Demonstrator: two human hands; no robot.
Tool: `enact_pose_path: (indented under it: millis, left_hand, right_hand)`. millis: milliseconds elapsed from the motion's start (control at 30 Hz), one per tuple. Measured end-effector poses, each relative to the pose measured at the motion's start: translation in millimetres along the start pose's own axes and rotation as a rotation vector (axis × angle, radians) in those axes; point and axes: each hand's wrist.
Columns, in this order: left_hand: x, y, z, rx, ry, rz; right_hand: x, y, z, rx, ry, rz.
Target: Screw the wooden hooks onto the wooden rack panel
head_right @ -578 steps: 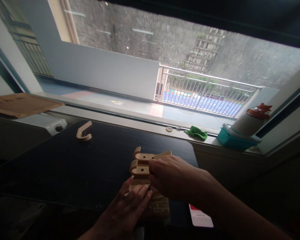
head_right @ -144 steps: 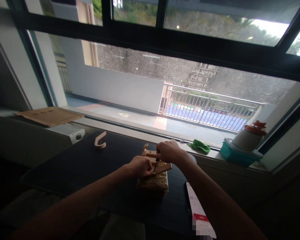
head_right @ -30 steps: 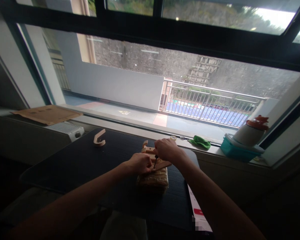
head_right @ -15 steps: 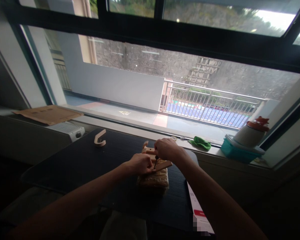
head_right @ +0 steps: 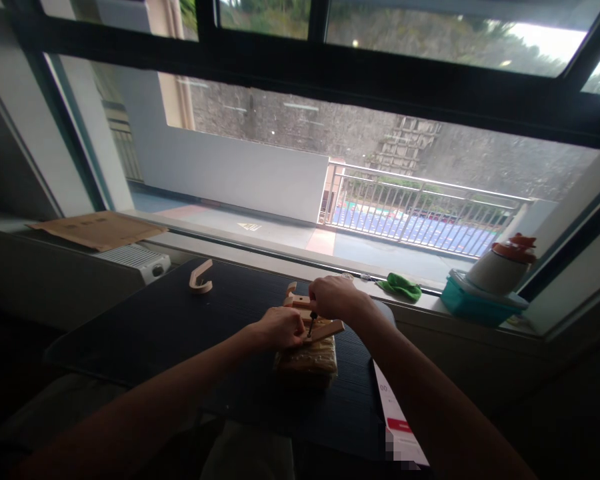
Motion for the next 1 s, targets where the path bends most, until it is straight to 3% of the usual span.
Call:
enact_pose_path:
  millis: [233, 433, 667, 1000]
  left_hand:
    - [-4.1, 4.3, -2.8, 0.006, 0.012, -0.001]
    - [-2.8, 4.5, -2.1, 0.026, 0.022, 0.018]
    - [-2.0, 1.9, -1.6, 0.020, 0.019, -0.014]
    - [-5.6, 8.3, -4.6, 0.056, 0.033, 0.023]
  right_hand:
    - [0.1, 10.0, 0.5, -0.010, 0.018, 0.035]
    - [0.5, 5.2, 1.2, 0.021, 0.062, 0.018]
    - [3.8, 3.5, 4.6, -0.042, -0.016, -0.013]
    - [2.7, 4.2, -3.7, 0.016, 0.067, 0.001]
Point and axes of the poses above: each hand's wrist, its own x-axis away from the middle knuckle, its own y-axis out of the palm, z = x × y, and after that the axes turned 2 degrees about -z, right-handed
